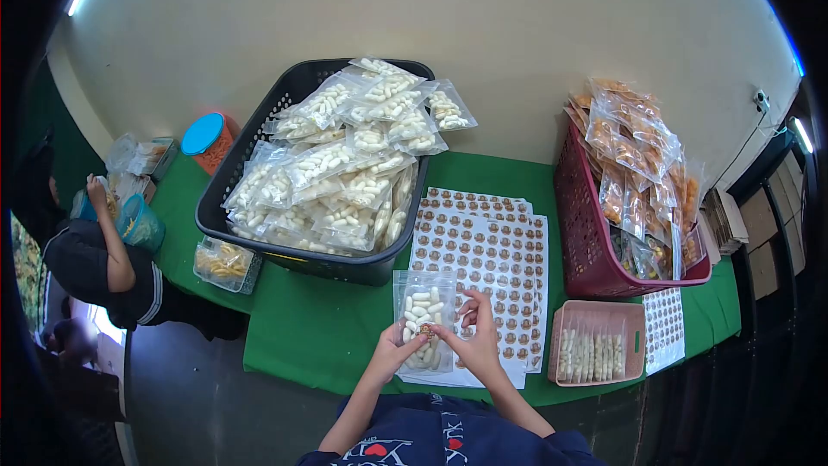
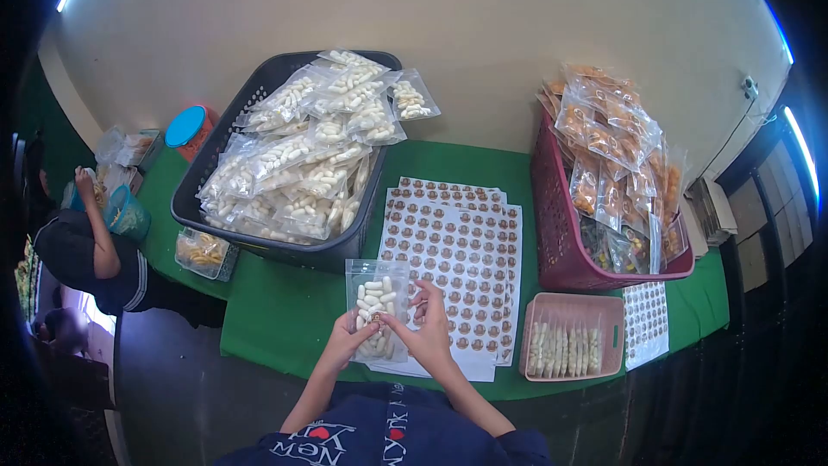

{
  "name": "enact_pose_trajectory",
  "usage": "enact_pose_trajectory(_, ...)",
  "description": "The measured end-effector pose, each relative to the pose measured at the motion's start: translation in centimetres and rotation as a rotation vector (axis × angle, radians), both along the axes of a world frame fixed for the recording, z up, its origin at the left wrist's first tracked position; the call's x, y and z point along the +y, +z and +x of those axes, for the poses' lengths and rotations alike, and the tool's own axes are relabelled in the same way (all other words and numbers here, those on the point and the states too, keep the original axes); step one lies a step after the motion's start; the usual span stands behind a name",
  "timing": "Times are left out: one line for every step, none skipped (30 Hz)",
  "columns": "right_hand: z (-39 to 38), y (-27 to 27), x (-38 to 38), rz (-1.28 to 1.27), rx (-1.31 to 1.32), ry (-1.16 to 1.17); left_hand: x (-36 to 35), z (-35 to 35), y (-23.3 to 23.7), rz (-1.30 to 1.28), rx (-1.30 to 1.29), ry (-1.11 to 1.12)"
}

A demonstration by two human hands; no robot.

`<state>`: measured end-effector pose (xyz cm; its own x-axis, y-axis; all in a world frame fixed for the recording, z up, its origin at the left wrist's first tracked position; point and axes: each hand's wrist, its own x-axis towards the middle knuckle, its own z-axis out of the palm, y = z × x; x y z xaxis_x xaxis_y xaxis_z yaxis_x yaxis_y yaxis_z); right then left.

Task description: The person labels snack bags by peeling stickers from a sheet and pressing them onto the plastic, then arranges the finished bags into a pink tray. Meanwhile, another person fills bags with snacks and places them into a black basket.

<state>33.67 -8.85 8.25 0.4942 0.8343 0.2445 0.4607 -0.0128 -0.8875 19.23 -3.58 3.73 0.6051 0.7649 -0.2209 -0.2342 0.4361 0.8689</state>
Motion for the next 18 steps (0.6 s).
enact_pose_trajectory(-0.4,-0.3,0.3,0.045,0.047,-0.05,0.0,0.0,0.1,0.002,-0.004,-0.012)
enact_pose_trajectory(-0.6,-0.6,0.4,0.09,0.095,-0.101,-0.1,0.1,0.2,0.004,-0.008,-0.024)
enact_pose_trajectory(-0.5,-1.4,0.4,0.047,0.197,-0.001,-0.1,0.1,0.3,0.005,-0.011,-0.038)
enact_pose_trajectory(-0.4,-2.6,0.4,0.004,0.299,0.099,-0.2,0.1,0.0,-0.007,-0.04,-0.042)
enact_pose_trajectory(-0.2,-3.2,0.2,-0.039,0.402,0.2,-0.4,0.2,-0.6,-0.019,-0.069,-0.046)
enact_pose_trajectory(0.1,-3.3,-0.1,-0.17,0.298,0.237,-0.5,0.3,-0.7,-0.03,-0.099,-0.048)
enact_pose_trajectory(0.1,-3.5,-0.1,-0.161,0.286,0.228,-0.5,0.4,-0.6,-0.032,-0.089,-0.044)
enact_pose_trajectory(0.1,-3.8,0.0,-0.151,0.276,0.219,-0.6,0.5,-0.4,-0.033,-0.078,-0.04)
enact_pose_trajectory(0.0,-4.0,0.1,-0.14,0.266,0.21,-0.6,0.5,-0.2,-0.034,-0.067,-0.036)
enact_pose_trajectory(0.0,-3.9,0.2,-0.1,0.286,0.21,-0.6,0.5,-0.2,0.004,-0.039,-0.03)
enact_pose_trajectory(-0.1,-3.7,0.3,-0.06,0.306,0.209,-0.6,0.5,-0.3,0.042,-0.012,-0.024)
enact_pose_trajectory(-0.1,-3.3,0.5,-0.02,0.326,0.208,-0.5,0.5,-0.3,0.079,0.016,-0.018)
enact_pose_trajectory(-0.1,-2.8,0.5,-0.018,0.478,0.236,-0.5,0.6,-0.2,0.089,-0.001,0.011)
enact_pose_trajectory(-0.2,-2.0,0.5,-0.018,0.631,0.263,-0.5,0.8,0.1,0.098,-0.018,0.038)
enact_pose_trajectory(-0.2,-1.6,0.5,-0.017,0.784,0.288,-0.5,0.9,0.2,0.106,-0.035,0.065)
enact_pose_trajectory(-0.2,-1.8,0.4,-0.028,0.759,0.285,-0.5,0.9,0.1,0.132,-0.012,0.077)
enact_pose_trajectory(-0.2,-2.3,0.4,-0.037,0.734,0.283,-0.5,0.9,-0.1,0.159,0.01,0.09)
enact_pose_trajectory(-0.2,-2.6,0.4,-0.046,0.709,0.282,-0.5,0.9,-0.2,0.186,0.033,0.103)
